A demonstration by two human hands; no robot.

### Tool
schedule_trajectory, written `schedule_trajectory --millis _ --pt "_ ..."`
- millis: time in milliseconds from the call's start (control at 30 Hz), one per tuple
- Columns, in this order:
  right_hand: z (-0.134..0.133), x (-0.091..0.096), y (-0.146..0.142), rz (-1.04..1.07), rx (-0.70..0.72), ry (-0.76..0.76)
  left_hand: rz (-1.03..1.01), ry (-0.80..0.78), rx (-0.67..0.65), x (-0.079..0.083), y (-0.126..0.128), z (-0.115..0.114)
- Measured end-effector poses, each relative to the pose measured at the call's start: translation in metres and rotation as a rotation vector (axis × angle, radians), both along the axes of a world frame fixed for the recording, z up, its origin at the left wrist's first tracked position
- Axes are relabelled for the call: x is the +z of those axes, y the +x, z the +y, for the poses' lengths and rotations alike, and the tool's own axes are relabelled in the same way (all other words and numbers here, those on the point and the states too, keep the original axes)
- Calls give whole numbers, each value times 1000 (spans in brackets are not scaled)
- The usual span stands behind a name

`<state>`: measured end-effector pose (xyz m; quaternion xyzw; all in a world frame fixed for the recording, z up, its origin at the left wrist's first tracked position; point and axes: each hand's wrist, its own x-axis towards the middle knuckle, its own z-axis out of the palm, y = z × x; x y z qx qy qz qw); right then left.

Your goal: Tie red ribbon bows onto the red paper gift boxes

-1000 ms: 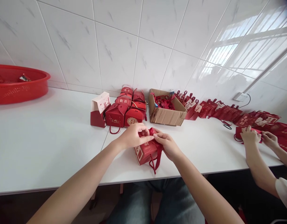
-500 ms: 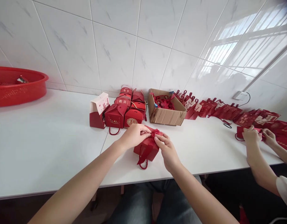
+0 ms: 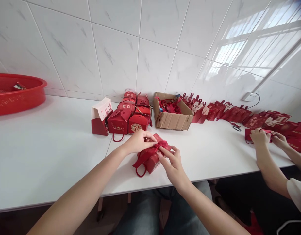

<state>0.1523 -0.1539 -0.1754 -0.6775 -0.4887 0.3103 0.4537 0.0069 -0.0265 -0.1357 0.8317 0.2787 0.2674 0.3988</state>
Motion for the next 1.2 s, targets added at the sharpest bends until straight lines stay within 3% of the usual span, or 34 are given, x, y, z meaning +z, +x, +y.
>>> schedule_trajectory --millis 133,233,333,433,567,767,867,1000,1100,1200 --pt "-15 -1 1 -68 31 23 -4 -1 -31 0 0 -3" --pt "-21 3 9 -95 16 132 -1 -9 -60 1 -2 -4" --pt "-14 8 24 -108 -35 321 8 -9 -62 1 -3 -4" --pt "2 9 40 -64 90 393 5 -9 -30 2 -3 -4" --pt "18 9 49 -49 235 342 0 13 -16 3 -4 -5" --pt "13 25 46 -203 135 308 13 85 5 8 -7 -10" --pt "6 39 46 -139 192 189 19 113 33 8 -7 -14" --pt "0 54 48 -18 373 -72 21 119 42 8 -7 -15" --pt "2 58 54 -114 441 -147 26 123 47 7 -7 -14" --pt "10 61 64 -241 420 -140 10 114 53 6 -7 -14"
